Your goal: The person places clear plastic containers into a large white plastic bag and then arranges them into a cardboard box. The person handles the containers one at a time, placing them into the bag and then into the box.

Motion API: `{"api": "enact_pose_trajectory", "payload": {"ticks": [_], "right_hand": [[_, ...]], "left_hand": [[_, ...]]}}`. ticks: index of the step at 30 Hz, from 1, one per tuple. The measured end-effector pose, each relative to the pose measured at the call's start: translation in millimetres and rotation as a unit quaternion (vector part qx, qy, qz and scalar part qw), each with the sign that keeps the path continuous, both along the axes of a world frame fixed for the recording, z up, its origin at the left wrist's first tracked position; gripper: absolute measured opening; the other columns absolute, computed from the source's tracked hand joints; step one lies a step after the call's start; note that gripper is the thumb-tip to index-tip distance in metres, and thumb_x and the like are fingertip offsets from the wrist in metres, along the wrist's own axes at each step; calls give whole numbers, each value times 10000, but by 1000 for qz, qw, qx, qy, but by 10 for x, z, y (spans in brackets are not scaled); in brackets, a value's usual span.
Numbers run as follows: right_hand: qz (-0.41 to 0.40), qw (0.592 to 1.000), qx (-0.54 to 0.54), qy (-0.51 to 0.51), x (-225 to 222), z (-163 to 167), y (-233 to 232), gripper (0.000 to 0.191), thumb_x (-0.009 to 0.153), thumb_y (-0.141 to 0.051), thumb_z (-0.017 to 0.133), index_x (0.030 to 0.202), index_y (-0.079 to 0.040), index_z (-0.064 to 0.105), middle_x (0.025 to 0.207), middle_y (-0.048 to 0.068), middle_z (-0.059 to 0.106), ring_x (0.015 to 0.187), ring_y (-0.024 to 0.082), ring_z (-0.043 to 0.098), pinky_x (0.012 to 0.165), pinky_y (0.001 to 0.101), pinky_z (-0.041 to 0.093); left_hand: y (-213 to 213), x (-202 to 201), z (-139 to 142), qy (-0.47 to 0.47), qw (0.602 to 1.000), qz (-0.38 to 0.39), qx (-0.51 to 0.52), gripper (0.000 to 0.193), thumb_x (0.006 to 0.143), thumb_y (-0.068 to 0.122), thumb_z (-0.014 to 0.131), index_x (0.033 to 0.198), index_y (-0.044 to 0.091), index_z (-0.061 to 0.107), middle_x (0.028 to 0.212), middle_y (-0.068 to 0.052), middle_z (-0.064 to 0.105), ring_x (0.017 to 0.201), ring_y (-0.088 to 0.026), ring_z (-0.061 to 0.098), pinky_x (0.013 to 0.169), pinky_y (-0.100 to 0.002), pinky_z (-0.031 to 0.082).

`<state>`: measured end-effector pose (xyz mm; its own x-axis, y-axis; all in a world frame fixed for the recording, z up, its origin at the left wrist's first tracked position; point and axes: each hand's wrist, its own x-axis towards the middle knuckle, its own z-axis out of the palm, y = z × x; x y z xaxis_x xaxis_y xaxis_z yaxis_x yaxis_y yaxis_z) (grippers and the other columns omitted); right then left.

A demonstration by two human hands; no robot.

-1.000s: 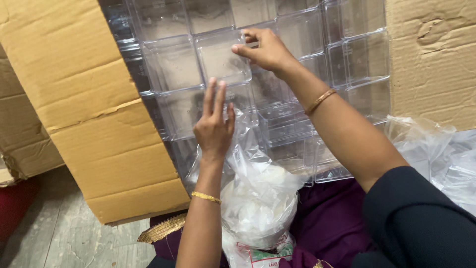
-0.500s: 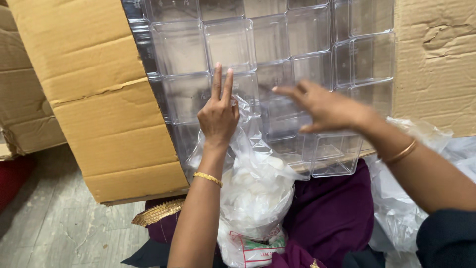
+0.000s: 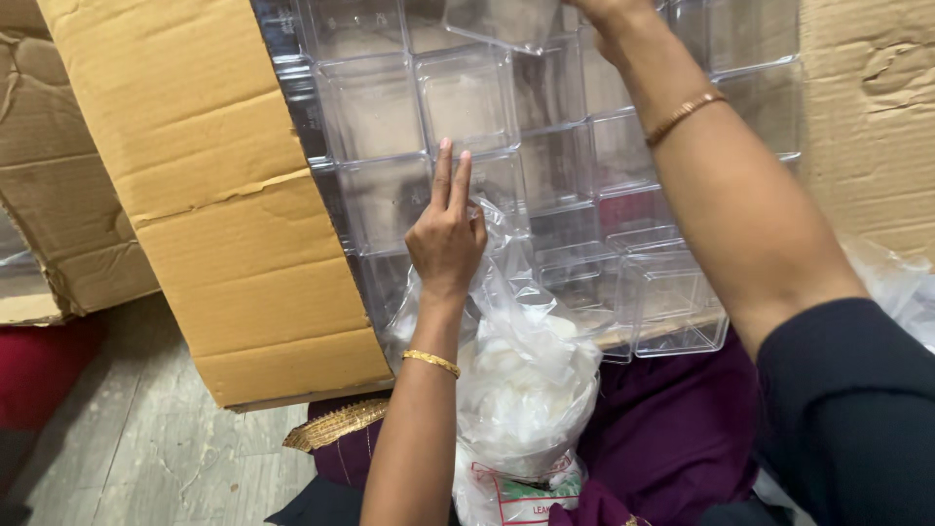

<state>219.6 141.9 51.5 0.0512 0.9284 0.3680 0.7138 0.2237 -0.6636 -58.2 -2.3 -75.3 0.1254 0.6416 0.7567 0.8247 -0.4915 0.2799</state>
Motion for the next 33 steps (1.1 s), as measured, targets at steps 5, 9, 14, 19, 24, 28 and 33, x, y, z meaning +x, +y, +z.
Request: {"api": "enact_pose_trajectory", "payload": {"ticks": [5, 9, 14, 19, 24, 28, 33], "right_hand": [[46, 997, -52, 19, -278, -167, 147, 509, 1008, -376, 743, 1315, 6, 605, 1236, 122, 638, 1115, 229, 625, 959, 402, 535], [90, 993, -67, 33, -425, -145, -27, 524, 1014, -396, 716, 1329, 10, 612, 1248, 121, 647, 1113, 223, 634, 968, 397, 537], [213, 976, -25, -34, -233, 135, -1174, 636, 993, -428, 674, 1412, 28, 531, 1373, 150, 616, 1189, 255, 651, 1011, 410, 540], [268, 803, -243, -474, -110, -221, -2628, 1058, 744, -504, 791, 1620, -259, 251, 1699, 169, 48, 1556, 416, 100, 1146, 595, 186], [117, 831, -251, -483, -154, -480, -3110, 804, 770, -371, 763, 1499, -280, 435, 1627, 129, 245, 1450, 331, 298, 1172, 503, 330], [42, 911, -260, -319, 148, -374, -2953, 497, 939, -317, 670, 1419, -242, 561, 1483, 113, 504, 1323, 297, 595, 1120, 420, 536], [255, 896, -125, -341, 367, -609, -2804, 784, 774, -130, 698, 1526, -184, 485, 1548, 186, 426, 1430, 391, 436, 1071, 574, 430]], "left_hand": [[-20, 4, -4, -7, 1000, -4, -3, 711, 789, 59, 664, 1476, 222, 579, 1610, 67, 438, 645, -130, 673, 592, -279, 560], [-5, 11, -5, -10, 1000, -5, -4, 699, 806, 40, 660, 1475, 228, 589, 1610, 76, 440, 640, -122, 675, 592, -270, 564], [6, 15, -21, -13, 1000, -7, 0, 698, 797, 39, 657, 1467, 224, 595, 1609, 74, 440, 649, -123, 678, 594, -282, 562], [34, 14, -63, -13, 1000, -12, 4, 690, 805, 26, 653, 1467, 215, 596, 1611, 74, 436, 648, -119, 678, 594, -276, 565], [53, 9, -99, -18, 999, -21, 26, 690, 835, 18, 652, 1493, 212, 582, 1621, 92, 425, 682, -106, 693, 629, -256, 578], [59, 12, -94, -9, 1000, -10, 19, 686, 820, 21, 657, 1472, 226, 594, 1613, 99, 431, 653, -98, 687, 594, -251, 565], [54, 14, -77, -4, 1000, -5, 2, 703, 794, 13, 665, 1460, 229, 604, 1602, 97, 439, 618, -95, 674, 564, -247, 555]]}}
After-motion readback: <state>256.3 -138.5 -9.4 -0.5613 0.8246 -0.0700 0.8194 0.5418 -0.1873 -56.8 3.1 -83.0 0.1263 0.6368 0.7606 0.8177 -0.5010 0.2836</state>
